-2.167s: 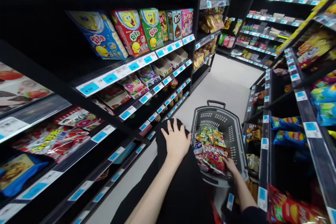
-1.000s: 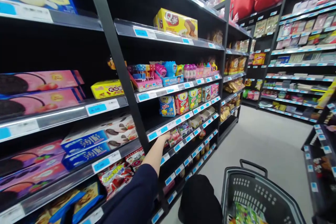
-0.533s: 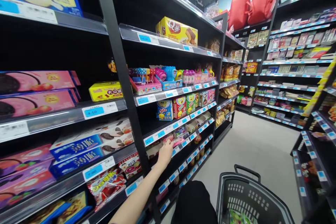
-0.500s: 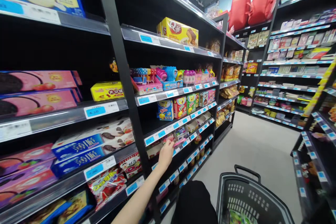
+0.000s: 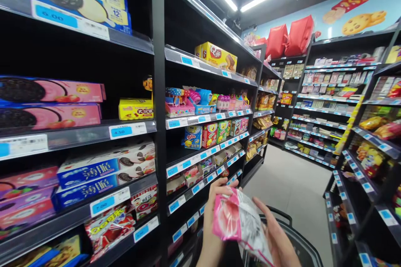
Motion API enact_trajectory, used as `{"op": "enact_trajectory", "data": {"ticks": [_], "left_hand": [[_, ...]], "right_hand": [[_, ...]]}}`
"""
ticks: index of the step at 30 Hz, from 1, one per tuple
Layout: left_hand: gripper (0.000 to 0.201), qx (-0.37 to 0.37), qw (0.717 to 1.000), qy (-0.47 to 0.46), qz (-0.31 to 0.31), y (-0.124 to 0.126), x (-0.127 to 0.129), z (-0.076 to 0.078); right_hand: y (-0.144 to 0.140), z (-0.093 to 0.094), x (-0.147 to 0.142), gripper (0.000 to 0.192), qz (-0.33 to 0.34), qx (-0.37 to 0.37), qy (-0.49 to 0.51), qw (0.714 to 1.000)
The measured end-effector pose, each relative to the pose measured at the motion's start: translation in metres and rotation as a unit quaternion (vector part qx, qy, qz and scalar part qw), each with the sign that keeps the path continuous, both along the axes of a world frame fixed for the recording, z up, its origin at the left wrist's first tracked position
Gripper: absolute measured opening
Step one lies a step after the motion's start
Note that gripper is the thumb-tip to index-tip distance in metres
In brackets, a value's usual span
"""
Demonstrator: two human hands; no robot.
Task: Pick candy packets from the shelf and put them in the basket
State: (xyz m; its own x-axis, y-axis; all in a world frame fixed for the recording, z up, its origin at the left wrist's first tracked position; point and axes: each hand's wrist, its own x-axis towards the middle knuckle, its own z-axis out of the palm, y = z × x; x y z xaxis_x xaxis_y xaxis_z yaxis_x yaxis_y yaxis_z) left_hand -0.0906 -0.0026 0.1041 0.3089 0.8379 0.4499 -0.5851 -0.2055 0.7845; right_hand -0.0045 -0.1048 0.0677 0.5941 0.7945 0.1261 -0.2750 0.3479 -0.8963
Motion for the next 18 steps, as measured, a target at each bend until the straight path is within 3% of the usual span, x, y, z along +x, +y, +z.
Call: {"op": "enact_trajectory", "data": {"ticks": [4, 8, 10, 13, 16, 18], "left_hand": [[0.014, -0.049, 0.997, 0.039, -0.043, -0.009, -0.016, 0.011], [0.011, -0.181, 0.966, 0.090, -0.158, -0.011, -0.033, 0.015], [0.020, -0.208, 0.956, 0.076, -0.193, -0.008, -0.037, 0.013], [0.029, -0.172, 0.953, 0.062, -0.242, -0.005, -0.039, 0.007], [0.040, -0.084, 0.947, 0.131, -0.281, -0.003, -0.036, 0.002], [0.050, -0.026, 0.945, 0.183, -0.271, -0.002, -0.034, -0.001]], "right_hand": [[-0.007, 0.028, 0.004, 0.061, -0.023, 0.073, 0.073, 0.994], [-0.017, 0.014, 0.003, 0.051, -0.112, 0.074, 0.039, 0.990], [-0.021, 0.001, 0.002, 0.045, -0.141, 0.078, 0.006, 0.987], [-0.025, -0.011, 0.004, 0.041, -0.218, 0.073, -0.042, 0.972], [-0.033, -0.015, 0.009, 0.038, -0.298, 0.059, -0.104, 0.947], [-0.040, -0.017, 0.014, 0.036, -0.313, 0.056, -0.154, 0.936]]}}
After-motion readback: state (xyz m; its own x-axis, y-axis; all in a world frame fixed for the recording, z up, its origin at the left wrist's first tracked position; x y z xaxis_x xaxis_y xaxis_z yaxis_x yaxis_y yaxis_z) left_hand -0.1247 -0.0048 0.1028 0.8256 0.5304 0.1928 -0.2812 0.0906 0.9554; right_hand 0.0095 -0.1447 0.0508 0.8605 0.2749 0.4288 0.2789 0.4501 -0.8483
